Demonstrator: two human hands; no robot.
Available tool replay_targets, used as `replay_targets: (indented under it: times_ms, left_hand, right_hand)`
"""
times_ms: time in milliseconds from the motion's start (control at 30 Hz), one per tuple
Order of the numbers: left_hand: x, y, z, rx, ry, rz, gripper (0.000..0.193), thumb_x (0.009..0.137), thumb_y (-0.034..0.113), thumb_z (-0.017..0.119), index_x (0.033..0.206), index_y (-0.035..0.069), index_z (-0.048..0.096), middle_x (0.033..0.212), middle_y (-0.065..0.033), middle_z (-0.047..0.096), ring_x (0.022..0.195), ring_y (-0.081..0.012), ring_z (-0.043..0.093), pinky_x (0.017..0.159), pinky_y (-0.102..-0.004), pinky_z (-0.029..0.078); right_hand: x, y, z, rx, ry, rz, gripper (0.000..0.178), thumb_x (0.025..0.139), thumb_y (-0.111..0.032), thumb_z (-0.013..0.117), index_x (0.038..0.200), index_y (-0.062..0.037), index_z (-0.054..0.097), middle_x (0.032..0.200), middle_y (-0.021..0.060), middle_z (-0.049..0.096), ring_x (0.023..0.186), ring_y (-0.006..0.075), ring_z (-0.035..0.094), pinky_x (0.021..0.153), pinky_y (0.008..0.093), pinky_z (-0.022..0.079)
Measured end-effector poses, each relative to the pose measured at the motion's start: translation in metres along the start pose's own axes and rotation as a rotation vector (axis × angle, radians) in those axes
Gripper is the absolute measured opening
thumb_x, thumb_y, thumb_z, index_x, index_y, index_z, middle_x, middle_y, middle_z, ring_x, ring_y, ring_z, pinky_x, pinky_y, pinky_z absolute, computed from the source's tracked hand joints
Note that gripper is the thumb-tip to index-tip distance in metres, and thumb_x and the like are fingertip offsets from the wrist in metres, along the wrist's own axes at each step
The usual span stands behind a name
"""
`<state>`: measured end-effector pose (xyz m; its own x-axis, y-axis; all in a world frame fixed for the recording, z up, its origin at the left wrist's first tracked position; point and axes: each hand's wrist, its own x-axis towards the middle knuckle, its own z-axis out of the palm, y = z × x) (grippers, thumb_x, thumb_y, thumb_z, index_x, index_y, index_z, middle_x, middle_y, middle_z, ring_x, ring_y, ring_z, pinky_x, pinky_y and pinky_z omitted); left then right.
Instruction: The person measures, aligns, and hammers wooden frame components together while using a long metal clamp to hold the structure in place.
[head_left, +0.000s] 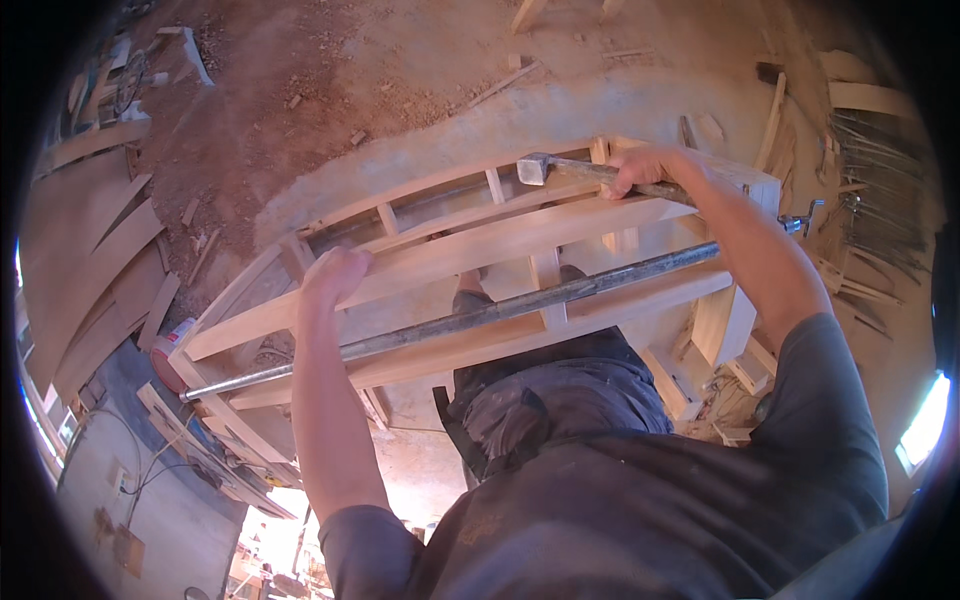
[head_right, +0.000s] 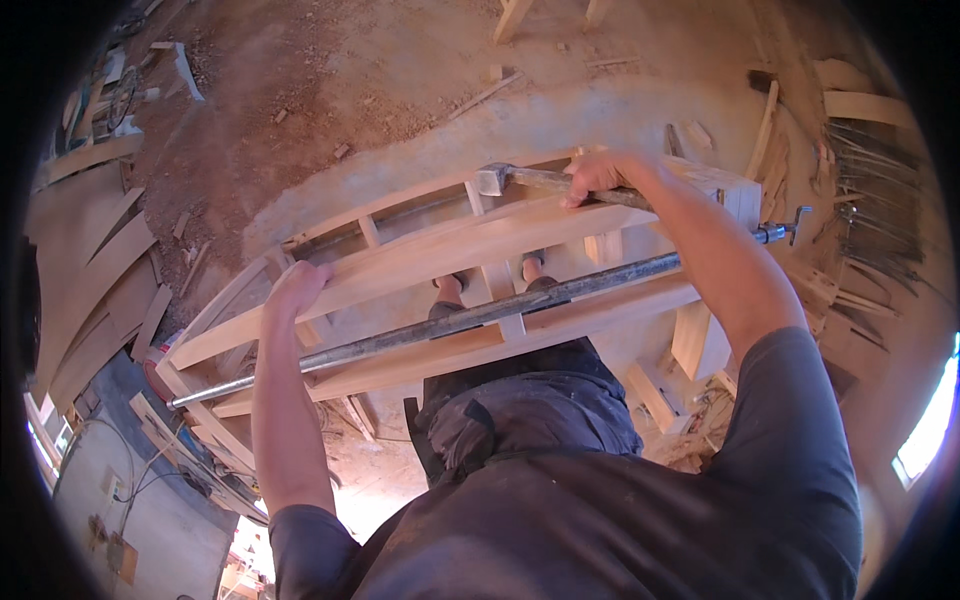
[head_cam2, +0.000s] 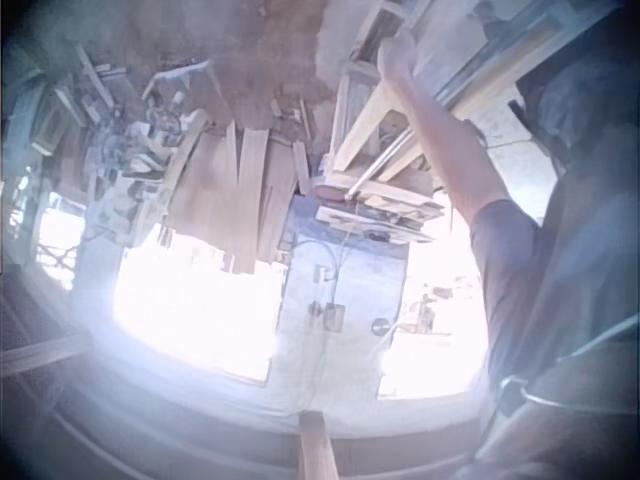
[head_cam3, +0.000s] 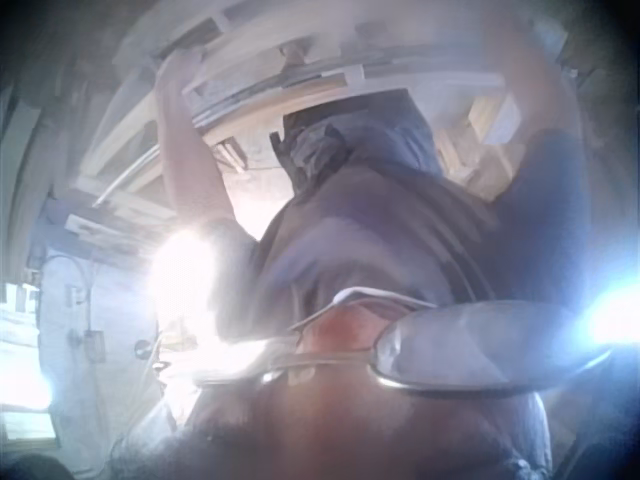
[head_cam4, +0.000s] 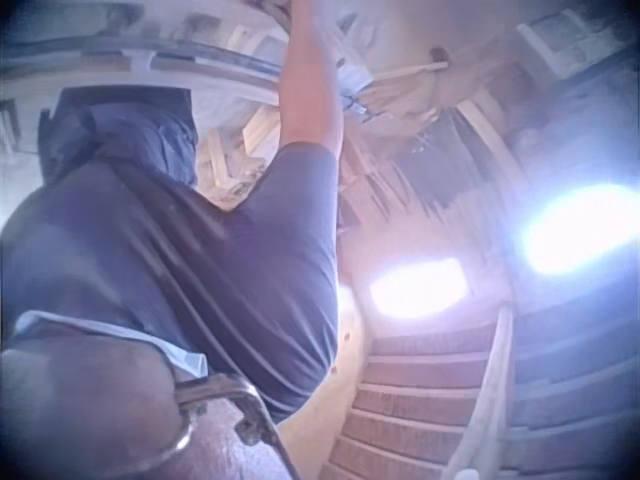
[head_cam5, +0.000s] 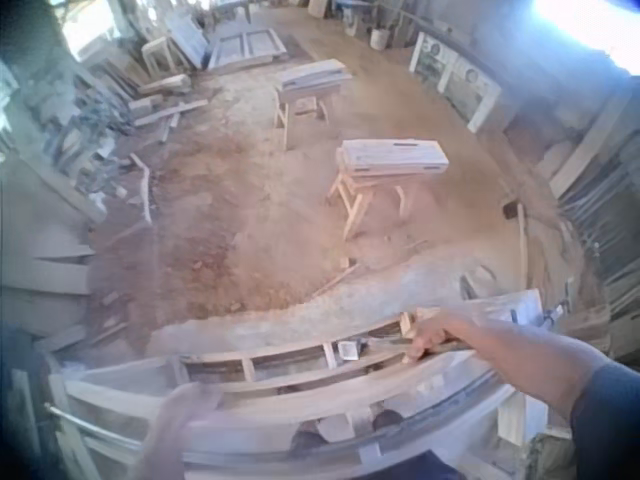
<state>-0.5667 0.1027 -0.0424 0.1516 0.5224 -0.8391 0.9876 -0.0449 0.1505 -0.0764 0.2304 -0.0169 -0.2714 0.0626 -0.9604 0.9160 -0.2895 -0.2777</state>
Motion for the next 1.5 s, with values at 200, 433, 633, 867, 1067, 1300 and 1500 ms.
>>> replay_targets:
  times_ms: [200,433,633,867,1067,1300,1500]
  left_hand:
    - [-0.001,0.011,-0.014,0.277,-0.071,0.176,0.022,0.090,0.006,0.047,0.100,0.007,0.067,0.102,-0.0232,0.068,0.098,-0.0375,0.066,0.081,-0.0417,0.054]
    - [-0.008,0.025,-0.031,0.112,-0.111,0.068,0.023,0.089,0.010,0.051,0.107,0.008,0.066,0.107,-0.0202,0.068,0.099,-0.0350,0.066,0.083,-0.0422,0.053]
    - [-0.028,0.015,-0.009,-0.162,0.012,-0.238,0.039,0.092,0.034,0.047,0.108,0.007,0.070,0.118,-0.0205,0.065,0.104,-0.0396,0.064,0.092,-0.0475,0.049]
    - [-0.112,0.053,0.071,-0.141,-0.005,-0.278,0.050,0.090,0.040,0.047,0.101,-0.004,0.069,0.106,-0.0290,0.066,0.103,-0.0402,0.064,0.090,-0.0492,0.049]
    - [-0.136,0.068,0.099,-0.269,-0.210,-0.043,0.048,0.092,0.037,0.045,0.108,-0.002,0.068,0.107,-0.0304,0.065,0.102,-0.0394,0.065,0.092,-0.0467,0.047]
    - [-0.140,0.053,0.126,0.175,-0.083,0.145,0.044,0.094,0.035,0.042,0.096,0.001,0.069,0.103,-0.0288,0.067,0.098,-0.0382,0.066,0.087,-0.0459,0.046]
    - [-0.151,0.060,0.124,-0.040,0.032,0.067,0.041,0.097,0.032,0.041,0.095,-0.001,0.066,0.094,-0.0290,0.067,0.098,-0.0425,0.065,0.087,-0.0511,0.049]
  right_hand:
    - [0.030,0.012,0.000,-0.129,0.052,0.068,0.052,0.078,-0.038,0.074,0.116,-0.0029,0.064,0.104,0.0116,0.067,0.093,0.0209,0.061,0.083,0.0357,0.047]
    - [0.024,0.000,0.004,-0.169,0.007,0.025,0.055,0.080,-0.046,0.072,0.115,-0.0050,0.066,0.110,0.0116,0.067,0.098,0.0242,0.061,0.087,0.0382,0.045]
    - [-0.023,-0.029,0.025,-0.401,0.137,-0.040,0.066,0.080,-0.055,0.068,0.120,-0.0031,0.065,0.122,0.0175,0.065,0.106,0.0284,0.060,0.091,0.0425,0.044]
    - [-0.053,0.059,0.124,-0.248,-0.022,-0.219,0.074,0.079,-0.061,0.065,0.127,-0.0051,0.060,0.117,0.0173,0.066,0.103,0.0307,0.062,0.086,0.0417,0.045]
    - [-0.083,0.079,0.170,-0.196,-0.049,-0.173,0.068,0.077,-0.059,0.069,0.115,-0.0023,0.065,0.104,0.0170,0.068,0.097,0.0262,0.064,0.083,0.0397,0.047]
    - [-0.122,0.064,0.191,-0.179,0.166,-0.111,0.069,0.074,-0.056,0.071,0.115,-0.0008,0.065,0.111,0.0178,0.068,0.100,0.0294,0.065,0.084,0.0426,0.048]
    - [-0.111,0.083,0.196,-0.240,0.347,-0.152,0.076,0.073,-0.058,0.070,0.123,-0.0014,0.062,0.119,0.0179,0.065,0.109,0.0309,0.062,0.089,0.0437,0.048]
